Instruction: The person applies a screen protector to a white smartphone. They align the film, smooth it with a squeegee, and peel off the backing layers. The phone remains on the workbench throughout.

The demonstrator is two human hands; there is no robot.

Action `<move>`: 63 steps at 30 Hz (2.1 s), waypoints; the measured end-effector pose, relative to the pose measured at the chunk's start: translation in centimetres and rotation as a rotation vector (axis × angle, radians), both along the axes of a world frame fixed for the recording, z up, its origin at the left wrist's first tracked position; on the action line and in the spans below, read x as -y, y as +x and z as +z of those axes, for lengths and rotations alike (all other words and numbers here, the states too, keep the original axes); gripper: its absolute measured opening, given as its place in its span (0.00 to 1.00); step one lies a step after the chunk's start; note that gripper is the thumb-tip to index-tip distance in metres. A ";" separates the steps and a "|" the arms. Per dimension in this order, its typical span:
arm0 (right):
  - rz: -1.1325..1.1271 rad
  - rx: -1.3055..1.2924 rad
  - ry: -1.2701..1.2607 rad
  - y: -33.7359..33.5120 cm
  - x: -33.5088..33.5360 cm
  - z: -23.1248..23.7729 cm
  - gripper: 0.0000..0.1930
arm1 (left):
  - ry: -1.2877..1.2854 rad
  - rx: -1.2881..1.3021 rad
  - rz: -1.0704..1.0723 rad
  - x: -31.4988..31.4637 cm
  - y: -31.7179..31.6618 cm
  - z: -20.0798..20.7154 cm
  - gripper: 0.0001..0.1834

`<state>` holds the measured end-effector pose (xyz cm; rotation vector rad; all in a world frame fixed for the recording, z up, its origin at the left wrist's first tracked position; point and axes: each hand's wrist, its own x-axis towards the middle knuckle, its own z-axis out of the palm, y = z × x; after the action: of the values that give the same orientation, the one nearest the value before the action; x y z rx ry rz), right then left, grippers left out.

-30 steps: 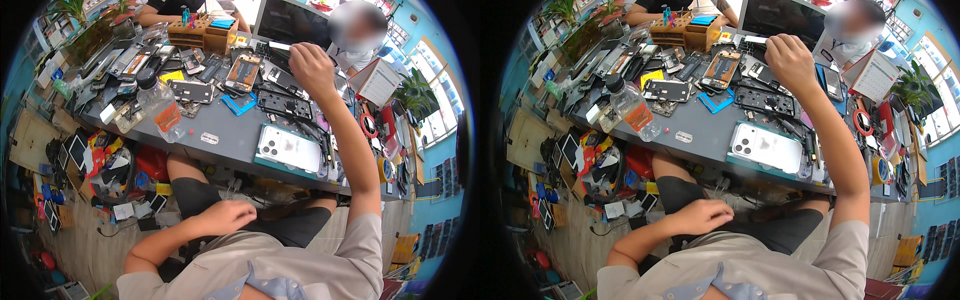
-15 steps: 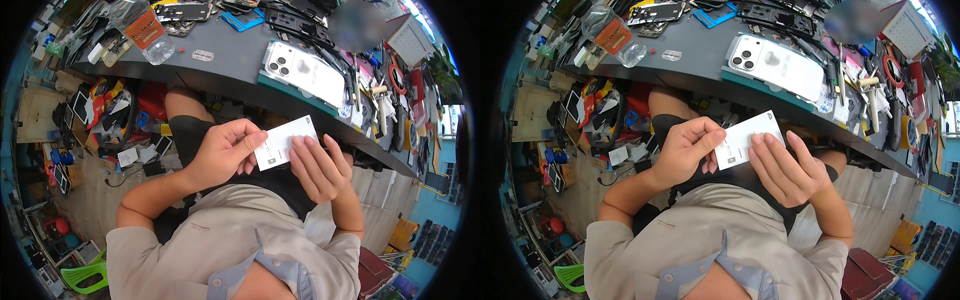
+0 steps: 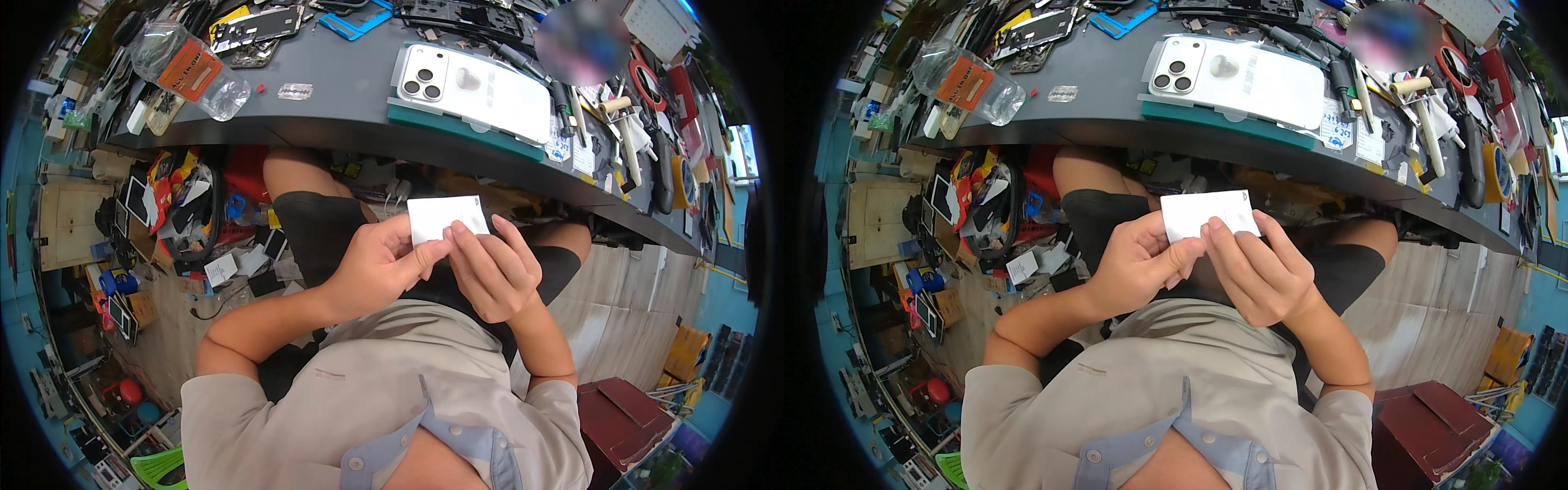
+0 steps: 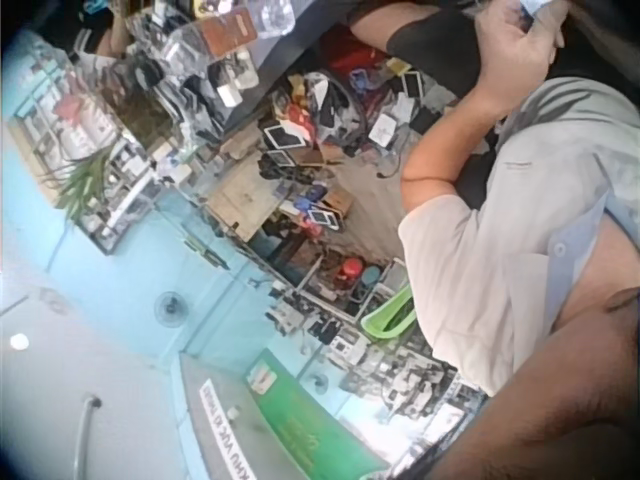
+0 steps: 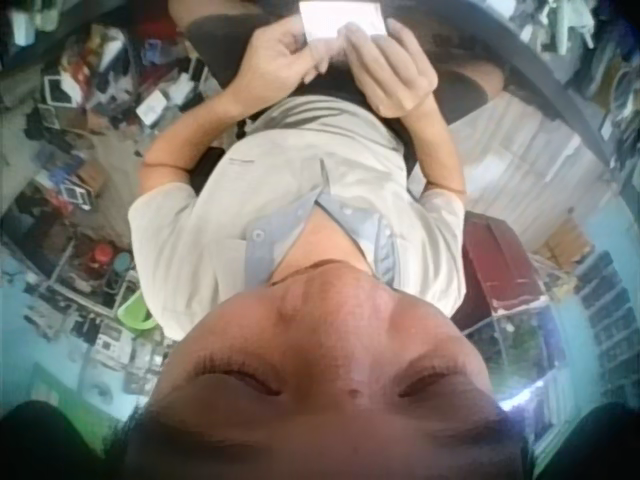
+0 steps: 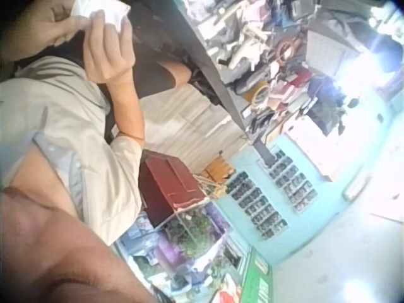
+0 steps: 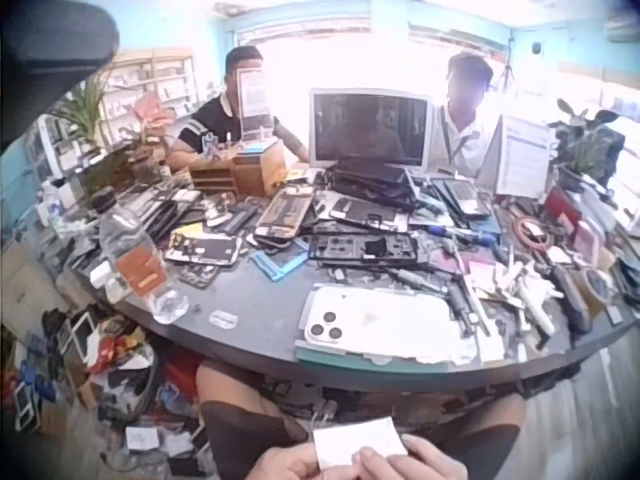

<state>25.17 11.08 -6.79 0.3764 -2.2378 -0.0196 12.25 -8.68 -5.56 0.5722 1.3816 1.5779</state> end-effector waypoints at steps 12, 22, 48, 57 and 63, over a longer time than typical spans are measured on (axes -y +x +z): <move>0.175 0.036 0.177 0.8 -0.4 -1.4 0.16 | -0.115 0.240 -0.144 -0.7 -3.0 -1.6 0.15; 0.158 0.047 0.176 1.4 -1.1 -0.9 0.16 | -0.132 0.214 -0.084 -0.5 -3.4 -4.0 0.22; 0.024 0.318 -1.013 1.4 2.7 -1.8 0.15 | 0.004 0.170 -0.039 0.2 -2.1 -2.7 0.09; -0.001 0.408 -1.220 1.6 3.3 -1.8 0.10 | 0.059 0.010 -0.009 0.5 -1.7 -2.6 0.14; 0.032 0.416 -1.224 1.7 3.0 -1.8 0.09 | 0.088 -0.202 -0.014 0.5 -1.1 -2.4 0.20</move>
<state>26.83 8.08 -8.59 -0.2881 -2.1719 1.4674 11.15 -9.22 -7.95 0.8116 1.4578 1.6106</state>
